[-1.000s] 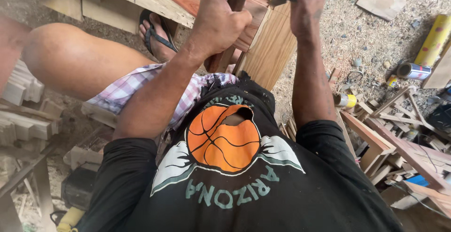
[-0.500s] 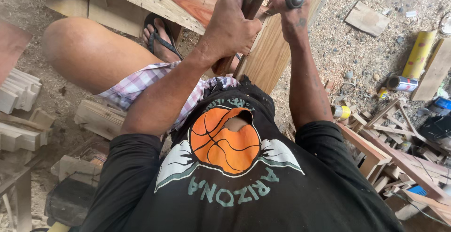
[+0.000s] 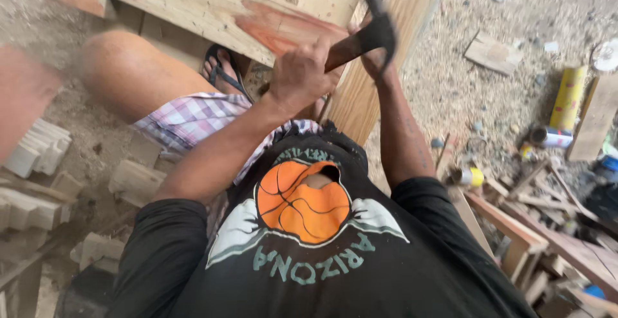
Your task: The person assembles a wooden structure by positioning planks and using a hammer and chisel to secure them. They repeatedly strike the chisel with the hammer to drive it into the wood, adjusting the plank position as needed.
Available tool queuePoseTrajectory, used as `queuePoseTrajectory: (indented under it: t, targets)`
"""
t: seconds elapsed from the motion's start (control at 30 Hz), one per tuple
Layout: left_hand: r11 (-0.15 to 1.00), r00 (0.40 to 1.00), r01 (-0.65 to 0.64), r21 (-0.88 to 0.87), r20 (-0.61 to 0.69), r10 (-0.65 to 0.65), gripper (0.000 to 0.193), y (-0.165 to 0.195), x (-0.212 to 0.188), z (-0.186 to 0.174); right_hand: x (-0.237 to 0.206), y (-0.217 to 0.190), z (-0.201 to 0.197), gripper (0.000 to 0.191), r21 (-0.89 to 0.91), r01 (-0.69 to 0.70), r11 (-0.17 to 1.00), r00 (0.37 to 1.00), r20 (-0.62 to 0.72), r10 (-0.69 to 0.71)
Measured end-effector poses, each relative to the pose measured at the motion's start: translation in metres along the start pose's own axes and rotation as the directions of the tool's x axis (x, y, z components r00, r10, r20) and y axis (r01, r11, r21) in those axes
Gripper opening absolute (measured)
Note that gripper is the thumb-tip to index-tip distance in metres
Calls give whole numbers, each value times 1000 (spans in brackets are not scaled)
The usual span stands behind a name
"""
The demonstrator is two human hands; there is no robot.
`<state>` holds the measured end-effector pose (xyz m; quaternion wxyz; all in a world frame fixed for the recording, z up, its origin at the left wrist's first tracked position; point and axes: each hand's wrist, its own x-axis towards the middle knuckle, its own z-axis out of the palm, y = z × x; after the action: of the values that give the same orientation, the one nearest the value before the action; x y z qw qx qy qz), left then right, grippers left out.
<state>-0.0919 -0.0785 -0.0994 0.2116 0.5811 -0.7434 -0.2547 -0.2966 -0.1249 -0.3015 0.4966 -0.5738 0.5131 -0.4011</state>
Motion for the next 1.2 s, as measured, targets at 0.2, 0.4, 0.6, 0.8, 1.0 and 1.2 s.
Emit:
queuePoseTrajectory:
  t: [0.2,0.4,0.6,0.8,1.0,1.2]
  targets:
    - [987,977,-120,-107,-187,99,21,5,-2,-19,5,-7,-3,22,-33,291,956,953,-76,-292]
    - [997,995,-12,73,96,5,24,-2,-16,1,-1,-2,4,28,-150,-4,989,1000,-6,3]
    - [986,988,130,-104,95,-120,29,-24,10,-22,-7,0,12,33,81,-69,994,997,20,68]
    - [976,996,76,-204,-33,-85,23,-30,36,-57,21,-1,20,22,369,194,909,950,-303,-79]
    - [933,971,210,-291,-47,-233,29,-61,23,-37,69,-22,-20,26,430,241,870,817,-573,57]
    - [862,963,82,-500,-184,-199,20,-79,41,-9,71,11,-64,30,606,105,789,969,-241,56]
